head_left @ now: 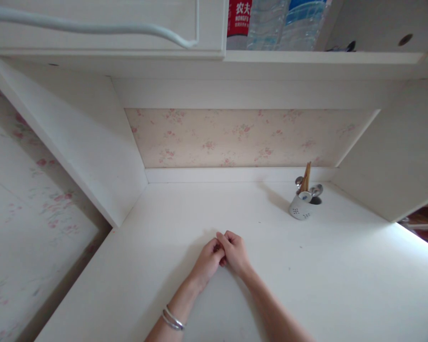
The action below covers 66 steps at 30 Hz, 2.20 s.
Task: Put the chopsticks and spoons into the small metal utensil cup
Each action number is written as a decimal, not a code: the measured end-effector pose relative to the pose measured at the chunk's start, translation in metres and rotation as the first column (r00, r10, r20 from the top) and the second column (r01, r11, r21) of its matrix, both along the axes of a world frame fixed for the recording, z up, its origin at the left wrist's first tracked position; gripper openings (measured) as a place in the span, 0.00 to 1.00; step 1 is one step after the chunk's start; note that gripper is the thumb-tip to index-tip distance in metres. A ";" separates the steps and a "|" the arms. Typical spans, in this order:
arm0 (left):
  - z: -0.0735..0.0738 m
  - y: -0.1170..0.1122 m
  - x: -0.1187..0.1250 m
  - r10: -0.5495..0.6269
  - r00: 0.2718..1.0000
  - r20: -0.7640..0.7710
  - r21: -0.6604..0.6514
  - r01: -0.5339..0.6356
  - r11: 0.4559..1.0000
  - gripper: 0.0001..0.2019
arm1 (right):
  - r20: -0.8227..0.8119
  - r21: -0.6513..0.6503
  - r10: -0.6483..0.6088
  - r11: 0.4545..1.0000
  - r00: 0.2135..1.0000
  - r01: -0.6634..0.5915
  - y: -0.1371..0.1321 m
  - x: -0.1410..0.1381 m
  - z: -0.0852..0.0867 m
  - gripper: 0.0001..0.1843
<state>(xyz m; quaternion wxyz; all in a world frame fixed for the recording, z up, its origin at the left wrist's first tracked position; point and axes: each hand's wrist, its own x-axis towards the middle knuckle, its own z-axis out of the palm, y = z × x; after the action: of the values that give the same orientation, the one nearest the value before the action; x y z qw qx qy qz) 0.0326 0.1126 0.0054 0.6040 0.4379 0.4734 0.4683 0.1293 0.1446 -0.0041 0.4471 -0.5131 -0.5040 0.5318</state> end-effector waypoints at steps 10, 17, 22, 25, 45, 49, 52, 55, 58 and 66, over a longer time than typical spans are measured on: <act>0.002 -0.002 0.001 0.007 1.000 0.014 -0.014 -0.006 1.000 0.08 | -0.042 -0.025 0.017 1.000 0.999 -0.018 -0.001 -0.001 0.000 0.25; 0.004 0.000 0.001 -0.004 1.000 0.002 0.004 0.004 1.000 0.07 | -0.064 -0.029 0.034 0.999 0.997 -0.036 0.000 0.000 0.000 0.26; 0.002 -0.001 0.001 -0.005 1.000 0.014 -0.003 0.005 1.000 0.09 | -0.074 -0.026 0.048 0.998 0.996 -0.050 0.000 0.001 -0.001 0.26; 0.000 -0.001 0.001 -0.005 1.000 0.015 0.001 0.005 1.000 0.10 | -0.087 -0.023 0.056 0.998 0.995 -0.058 0.001 0.001 -0.002 0.26; 0.002 0.000 0.001 0.001 1.000 -0.014 -0.005 -0.001 1.000 0.10 | -0.098 -0.033 0.073 0.997 0.993 -0.077 0.002 0.002 -0.004 0.26; -0.001 0.000 0.001 0.000 1.000 -0.018 -0.015 -0.001 1.000 0.10 | -0.096 -0.041 0.080 0.996 0.992 -0.085 0.002 0.002 -0.003 0.26; 0.000 0.000 0.001 0.001 1.000 -0.021 -0.013 -0.001 1.000 0.09 | -0.098 -0.043 0.082 0.995 0.992 -0.086 0.001 0.002 -0.002 0.26; 0.002 0.000 0.001 -0.005 1.000 -0.020 -0.011 0.004 1.000 0.08 | -0.098 -0.048 0.078 0.995 0.992 -0.083 0.001 0.001 -0.002 0.25; 0.004 -0.001 0.001 -0.005 1.000 -0.028 -0.009 0.005 1.000 0.07 | -0.097 -0.058 0.072 0.995 0.993 -0.078 0.000 0.000 0.000 0.25; 0.009 -0.003 -0.001 -0.022 0.997 -0.076 -0.032 0.020 0.999 0.10 | -0.007 0.024 -0.153 0.988 0.988 0.153 -0.010 0.037 0.022 0.21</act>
<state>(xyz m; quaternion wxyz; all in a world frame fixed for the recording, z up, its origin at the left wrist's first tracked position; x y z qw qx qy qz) 0.0315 0.1097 0.0142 0.5972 0.4509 0.4989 0.4372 0.1665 0.1349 0.0175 0.4942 -0.5434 -0.4685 0.4909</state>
